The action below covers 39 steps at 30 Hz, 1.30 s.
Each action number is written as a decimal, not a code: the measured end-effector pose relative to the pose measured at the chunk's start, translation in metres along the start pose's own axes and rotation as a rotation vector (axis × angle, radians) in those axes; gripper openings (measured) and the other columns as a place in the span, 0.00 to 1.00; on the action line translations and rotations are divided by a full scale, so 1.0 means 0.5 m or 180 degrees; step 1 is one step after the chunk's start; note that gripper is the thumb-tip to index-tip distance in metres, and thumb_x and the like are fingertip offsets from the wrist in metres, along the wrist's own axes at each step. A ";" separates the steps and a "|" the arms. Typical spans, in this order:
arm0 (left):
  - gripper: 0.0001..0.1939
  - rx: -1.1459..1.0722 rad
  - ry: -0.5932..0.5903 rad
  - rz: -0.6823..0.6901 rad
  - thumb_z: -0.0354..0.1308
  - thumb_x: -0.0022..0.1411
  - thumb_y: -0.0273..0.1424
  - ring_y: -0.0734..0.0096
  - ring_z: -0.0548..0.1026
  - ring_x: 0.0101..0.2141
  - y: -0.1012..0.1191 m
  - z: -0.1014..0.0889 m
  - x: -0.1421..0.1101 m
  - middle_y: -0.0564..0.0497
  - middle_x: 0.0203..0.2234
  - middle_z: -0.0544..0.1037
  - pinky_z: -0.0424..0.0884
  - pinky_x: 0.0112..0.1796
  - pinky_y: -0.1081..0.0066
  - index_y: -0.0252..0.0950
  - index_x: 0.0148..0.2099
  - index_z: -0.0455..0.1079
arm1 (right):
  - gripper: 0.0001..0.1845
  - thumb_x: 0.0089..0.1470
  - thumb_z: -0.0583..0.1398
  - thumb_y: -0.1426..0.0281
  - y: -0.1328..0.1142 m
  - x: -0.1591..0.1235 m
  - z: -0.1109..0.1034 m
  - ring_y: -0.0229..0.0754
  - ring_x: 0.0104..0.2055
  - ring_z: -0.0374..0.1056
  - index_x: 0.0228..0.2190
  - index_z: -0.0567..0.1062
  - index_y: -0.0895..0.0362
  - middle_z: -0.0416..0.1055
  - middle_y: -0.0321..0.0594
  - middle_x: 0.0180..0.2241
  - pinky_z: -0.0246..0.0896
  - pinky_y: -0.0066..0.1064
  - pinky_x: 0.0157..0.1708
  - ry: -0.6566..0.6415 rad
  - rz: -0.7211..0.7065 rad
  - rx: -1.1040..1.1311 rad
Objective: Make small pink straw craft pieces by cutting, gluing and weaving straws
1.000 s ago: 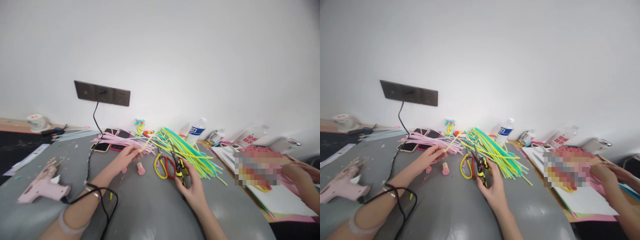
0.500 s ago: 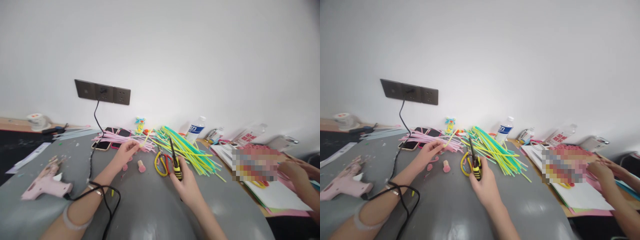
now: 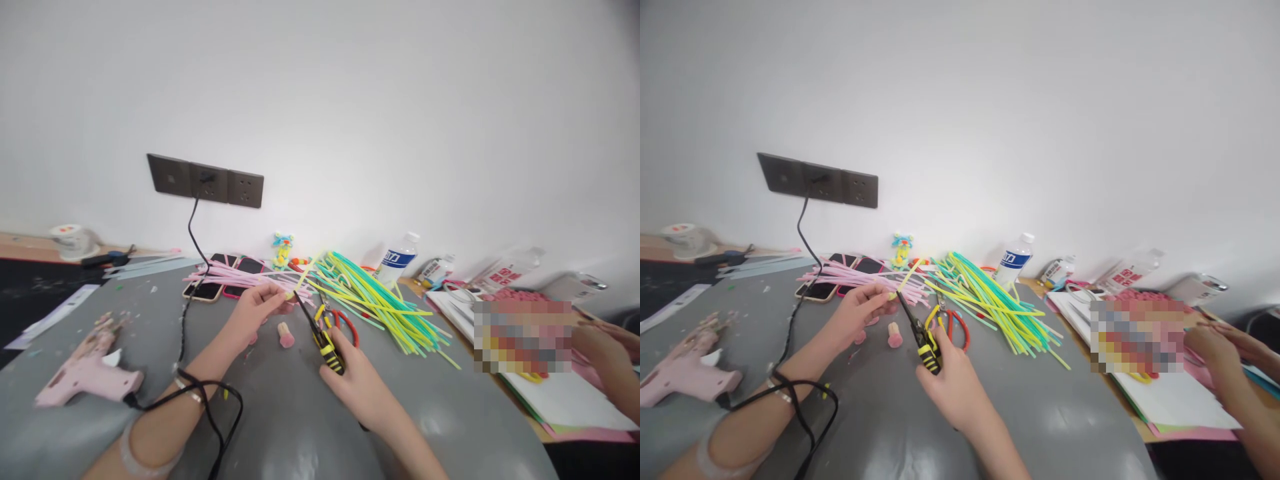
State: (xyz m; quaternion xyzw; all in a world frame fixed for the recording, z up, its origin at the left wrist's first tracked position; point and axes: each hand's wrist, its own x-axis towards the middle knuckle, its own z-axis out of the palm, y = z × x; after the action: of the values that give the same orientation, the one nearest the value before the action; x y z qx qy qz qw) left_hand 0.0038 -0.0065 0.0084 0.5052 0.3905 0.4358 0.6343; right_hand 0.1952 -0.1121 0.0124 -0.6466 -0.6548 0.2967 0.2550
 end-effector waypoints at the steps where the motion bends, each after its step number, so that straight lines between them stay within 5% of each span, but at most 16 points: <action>1: 0.17 0.0065 0.0044 -0.0026 0.68 0.50 0.44 0.64 0.81 0.35 0.000 0.000 0.000 0.50 0.31 0.82 0.61 0.25 0.77 0.36 0.32 0.71 | 0.18 0.45 0.55 0.70 0.000 0.000 0.001 0.50 0.37 0.70 0.42 0.67 0.54 0.74 0.42 0.35 0.60 0.35 0.37 -0.0002 -0.0001 0.0011; 6: 0.17 0.0194 0.0092 -0.0047 0.67 0.49 0.43 0.66 0.78 0.33 -0.002 0.000 0.001 0.50 0.29 0.79 0.54 0.21 0.79 0.35 0.32 0.73 | 0.25 0.44 0.56 0.69 0.006 -0.001 0.011 0.53 0.41 0.70 0.47 0.68 0.57 0.75 0.47 0.41 0.61 0.39 0.42 -0.0065 0.0080 0.0066; 12: 0.14 0.0081 0.0114 0.0205 0.66 0.49 0.40 0.78 0.64 0.21 -0.004 0.008 0.000 0.55 0.19 0.71 0.54 0.22 0.77 0.34 0.27 0.74 | 0.26 0.44 0.55 0.71 0.004 -0.001 0.027 0.48 0.35 0.69 0.48 0.68 0.59 0.74 0.43 0.36 0.60 0.34 0.37 -0.0016 0.0072 0.0232; 19: 0.12 0.0006 0.0103 0.0393 0.66 0.50 0.39 0.80 0.57 0.19 -0.013 0.009 0.003 0.58 0.19 0.68 0.53 0.23 0.76 0.34 0.28 0.75 | 0.26 0.44 0.55 0.71 0.011 -0.003 0.045 0.44 0.33 0.67 0.48 0.68 0.60 0.72 0.40 0.33 0.60 0.30 0.34 0.0193 0.0067 0.0319; 28: 0.12 0.0032 0.0053 0.0352 0.68 0.49 0.38 0.80 0.57 0.20 -0.007 0.009 0.000 0.57 0.19 0.69 0.55 0.24 0.76 0.34 0.29 0.76 | 0.26 0.43 0.58 0.72 0.034 -0.006 0.056 0.47 0.40 0.70 0.48 0.71 0.58 0.75 0.42 0.40 0.63 0.31 0.40 0.0451 -0.0079 0.0501; 39: 0.13 0.0304 -0.0368 0.0233 0.66 0.53 0.41 0.72 0.71 0.26 -0.023 0.002 0.001 0.55 0.23 0.75 0.63 0.33 0.73 0.35 0.30 0.75 | 0.16 0.43 0.56 0.73 0.040 -0.015 0.057 0.41 0.30 0.65 0.37 0.73 0.58 0.71 0.35 0.28 0.60 0.28 0.32 0.0514 -0.0147 0.0475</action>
State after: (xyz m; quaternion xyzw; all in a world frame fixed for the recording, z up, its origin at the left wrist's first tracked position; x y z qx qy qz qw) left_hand 0.0068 -0.0075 -0.0025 0.5732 0.3549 0.4097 0.6146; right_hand 0.1889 -0.1215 -0.0215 -0.6323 -0.6230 0.2857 0.3612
